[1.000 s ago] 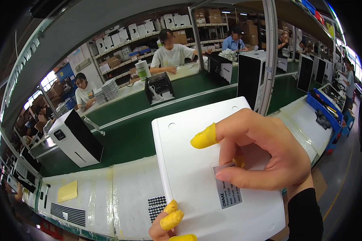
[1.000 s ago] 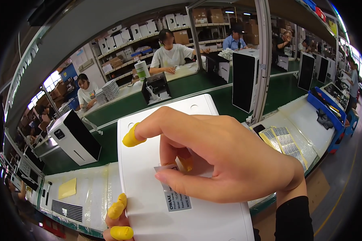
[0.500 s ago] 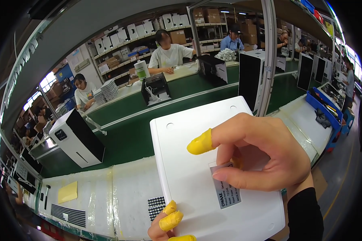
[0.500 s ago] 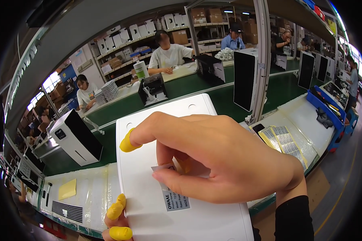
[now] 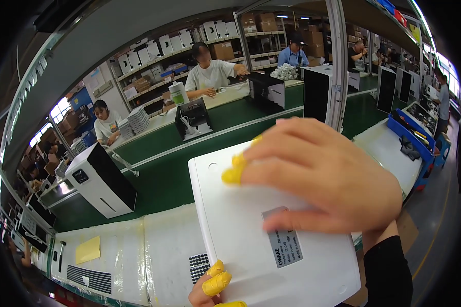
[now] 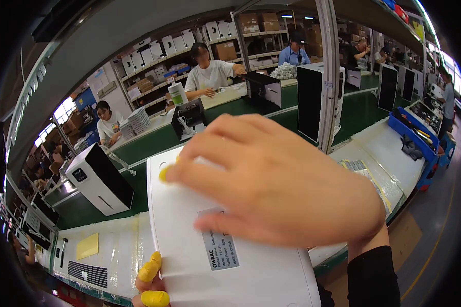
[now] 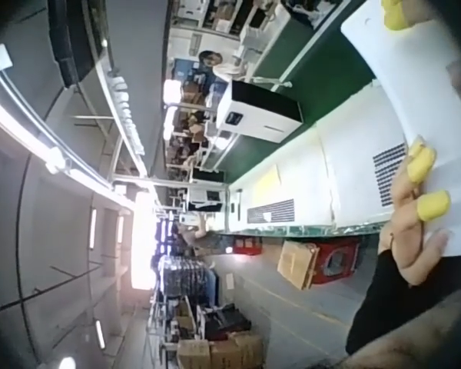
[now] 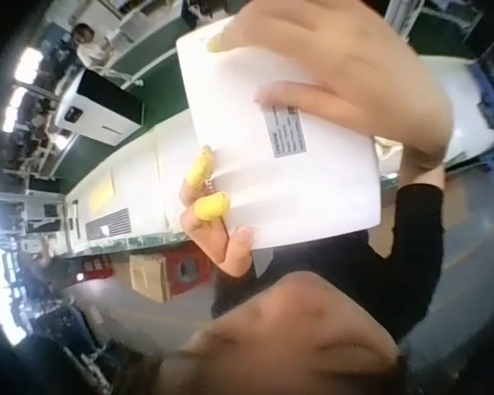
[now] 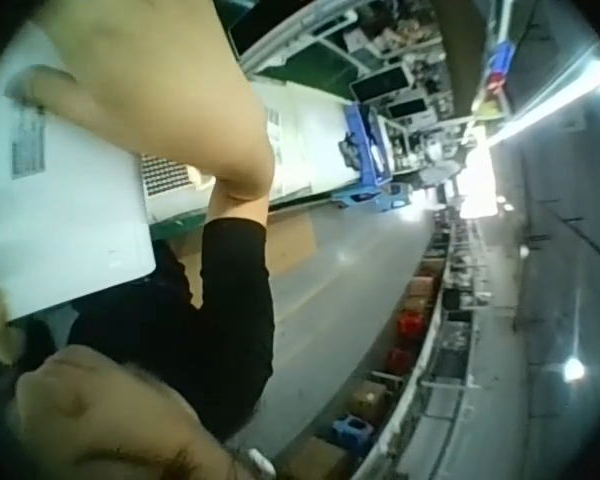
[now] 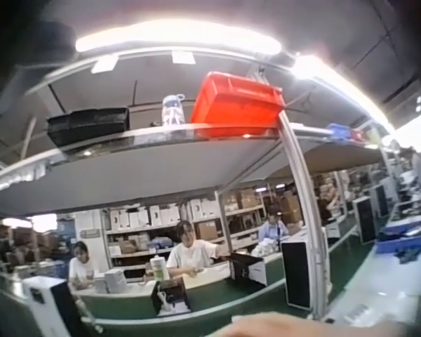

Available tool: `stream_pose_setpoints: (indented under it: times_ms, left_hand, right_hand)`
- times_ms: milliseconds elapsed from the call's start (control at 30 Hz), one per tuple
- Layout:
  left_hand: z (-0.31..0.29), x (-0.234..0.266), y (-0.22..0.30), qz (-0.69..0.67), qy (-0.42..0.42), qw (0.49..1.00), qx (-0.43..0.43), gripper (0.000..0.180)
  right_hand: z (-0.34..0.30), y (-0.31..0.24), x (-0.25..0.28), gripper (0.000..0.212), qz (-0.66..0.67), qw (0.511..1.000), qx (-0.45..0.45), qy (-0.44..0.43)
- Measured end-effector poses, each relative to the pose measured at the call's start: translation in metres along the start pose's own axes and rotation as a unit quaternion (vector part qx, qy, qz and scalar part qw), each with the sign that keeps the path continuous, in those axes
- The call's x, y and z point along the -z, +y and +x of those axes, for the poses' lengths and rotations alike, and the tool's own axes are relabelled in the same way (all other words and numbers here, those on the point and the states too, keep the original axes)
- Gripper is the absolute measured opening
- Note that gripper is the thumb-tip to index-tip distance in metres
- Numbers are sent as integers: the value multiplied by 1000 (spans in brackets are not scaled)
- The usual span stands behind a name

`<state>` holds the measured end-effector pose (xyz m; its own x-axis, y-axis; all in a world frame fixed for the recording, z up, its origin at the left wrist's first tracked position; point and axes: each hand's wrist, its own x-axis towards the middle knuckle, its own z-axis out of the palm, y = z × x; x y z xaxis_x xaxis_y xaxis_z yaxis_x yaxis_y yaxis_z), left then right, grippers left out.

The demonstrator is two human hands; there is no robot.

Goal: Attaching labels or stickers to white electronic cases on a factory assembly line.

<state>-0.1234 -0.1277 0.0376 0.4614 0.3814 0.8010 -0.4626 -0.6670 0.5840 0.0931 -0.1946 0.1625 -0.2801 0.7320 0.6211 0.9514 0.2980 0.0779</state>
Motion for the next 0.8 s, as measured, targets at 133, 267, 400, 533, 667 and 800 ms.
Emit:
stream_pose_setpoints:
  times_ms: [133, 267, 400, 533, 667, 800]
  left_hand:
    - [-1, 7, -15, 90, -58, 978, -181, 44]
    - [3, -3, -1, -38, 23, 999, 0, 44]
    - [12, 5, -14, 18, 3, 999, -51, 59]
    - [37, -12, -14, -100, 172, 977, 71, 70]
    - [73, -26, -42, -160, 176, 964, 118, 77]
    - [100, -29, -53, -153, 154, 962, 166, 68]
  right_hand:
    - [10, 20, -8, 45, 31, 998, -60, -3]
    - [1, 8, 5, 60, 172, 977, 85, -93]
    - [-18, 5, 12, 56, 200, 978, 61, -13]
    - [-51, 10, -25, 39, 272, 890, -166, 327]
    - [-123, 42, -68, 21, 258, 867, -353, 238]
    - [-194, 34, -128, 17, 241, 869, -429, 53]
